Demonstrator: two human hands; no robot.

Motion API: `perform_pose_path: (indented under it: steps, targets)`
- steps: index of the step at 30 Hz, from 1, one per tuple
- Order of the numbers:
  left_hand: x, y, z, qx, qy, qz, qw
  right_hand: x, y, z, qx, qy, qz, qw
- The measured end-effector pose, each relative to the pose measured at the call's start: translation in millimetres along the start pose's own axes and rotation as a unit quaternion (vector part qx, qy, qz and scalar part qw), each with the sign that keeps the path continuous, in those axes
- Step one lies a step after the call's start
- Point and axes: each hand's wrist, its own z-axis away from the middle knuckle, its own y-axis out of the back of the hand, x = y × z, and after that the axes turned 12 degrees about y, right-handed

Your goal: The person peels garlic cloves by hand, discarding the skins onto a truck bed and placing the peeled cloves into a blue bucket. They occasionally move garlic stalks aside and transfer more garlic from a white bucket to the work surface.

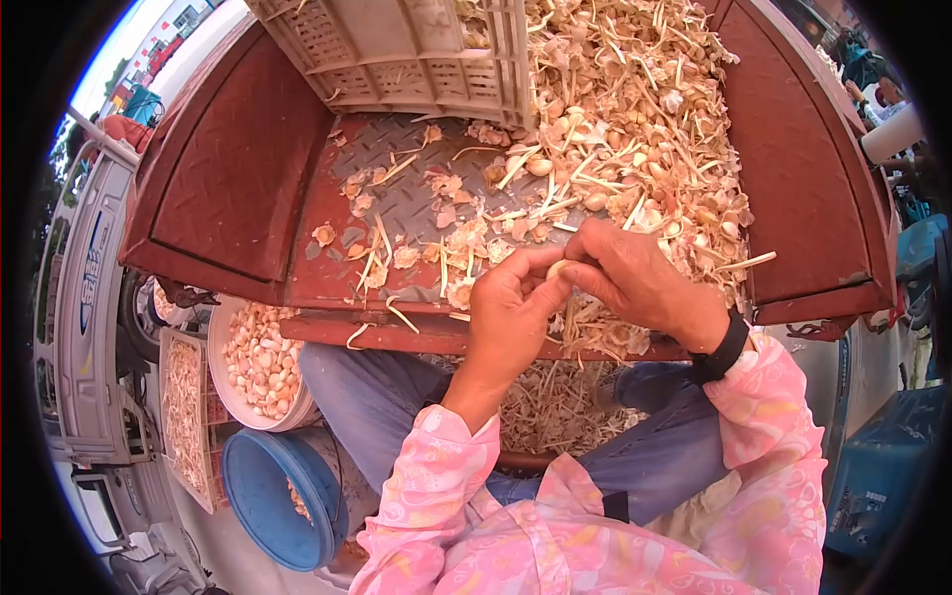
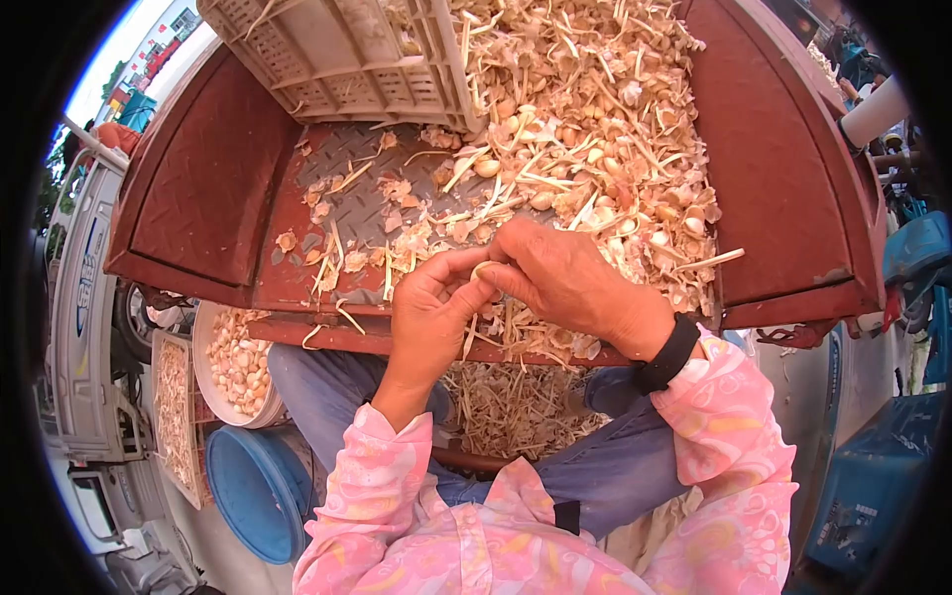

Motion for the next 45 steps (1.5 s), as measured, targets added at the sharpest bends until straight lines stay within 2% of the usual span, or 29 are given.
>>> perform_pose_path:
  steps: [2,5,8,11,14,16,17,18,19,22,24,28,29,31,34,35,37,39,40,41,42,43,44,45]
  targets:
    - [-2,5,6,-0.037,0.02,0.084,0.996,-6,-1,-2,-0.016,0.012,0.065,0.998]
    - [-2,8,12,-0.062,0.087,0.208,0.972,-3,-8,-4,0.039,0.028,-0.008,0.999]
    - [-2,14,15,-0.094,0.133,0.312,0.936,7,-4,-8,0.04,-0.146,-0.197,0.969]
    - [2,17,21,-0.172,0.149,0.379,0.897,29,6,-9,0.002,-0.221,-0.049,0.974]
    - [37,2,55,-0.281,0.167,0.359,0.874,49,8,-4,0.04,-0.144,0.225,0.963]
    - [67,-9,84,-0.407,0.173,0.283,0.851,58,9,0,-0.04,-0.154,0.219,0.963]
    - [68,-19,90,-0.479,0.073,0.287,0.826,54,9,-2,-0.071,-0.158,0.2,0.964]
    - [73,-27,97,-0.51,0.034,0.307,0.803,51,7,-5,-0.102,-0.159,0.18,0.965]
    - [77,-36,104,-0.54,-0.002,0.328,0.775,49,5,-5,-0.093,-0.147,0.191,0.966]
    - [92,-44,121,-0.531,0.04,0.417,0.737,45,4,0,-0.063,-0.138,0.221,0.963]
    - [88,-47,121,-0.535,0.018,0.426,0.729,40,14,-2,-0.043,-0.166,0.251,0.953]
    - [88,-48,126,-0.547,0.038,0.44,0.712,34,12,-8,-0.039,-0.109,0.156,0.981]
    - [89,-46,125,-0.556,0.048,0.433,0.708,33,7,-10,-0.062,-0.108,0.17,0.977]
    - [89,-48,124,-0.552,0.04,0.44,0.707,39,-1,-11,-0.032,-0.084,0.182,0.979]
    - [91,-48,124,-0.507,-0.008,0.429,0.748,60,3,-11,0.018,-0.09,0.218,0.972]
    - [96,-38,121,-0.496,-0.016,0.39,0.776,74,6,-9,0.044,-0.11,0.232,0.965]
    - [105,-3,117,-0.408,-0.037,0.286,0.866,85,14,-8,0.071,-0.143,0.267,0.95]
    - [109,46,123,-0.167,-0.088,0.211,0.959,93,17,-5,0.012,-0.171,0.261,0.95]
    - [114,75,129,-0.034,-0.076,0.221,0.972,93,18,-4,-0.015,-0.188,0.255,0.948]
    - [107,114,127,0.117,-0.12,0.08,0.983,91,15,-5,-0.031,-0.2,0.236,0.951]
    - [99,156,122,0.265,-0.104,0.0,0.959,88,12,-5,-0.039,-0.193,0.21,0.958]
    - [86,205,121,0.352,-0.058,-0.124,0.926,88,11,-8,-0.049,-0.183,0.185,0.964]
    - [73,244,123,0.432,-0.014,-0.244,0.868,88,11,-9,-0.059,-0.171,0.16,0.97]
    - [59,267,127,0.447,-0.046,-0.385,0.806,90,11,-8,-0.059,-0.135,0.128,0.981]
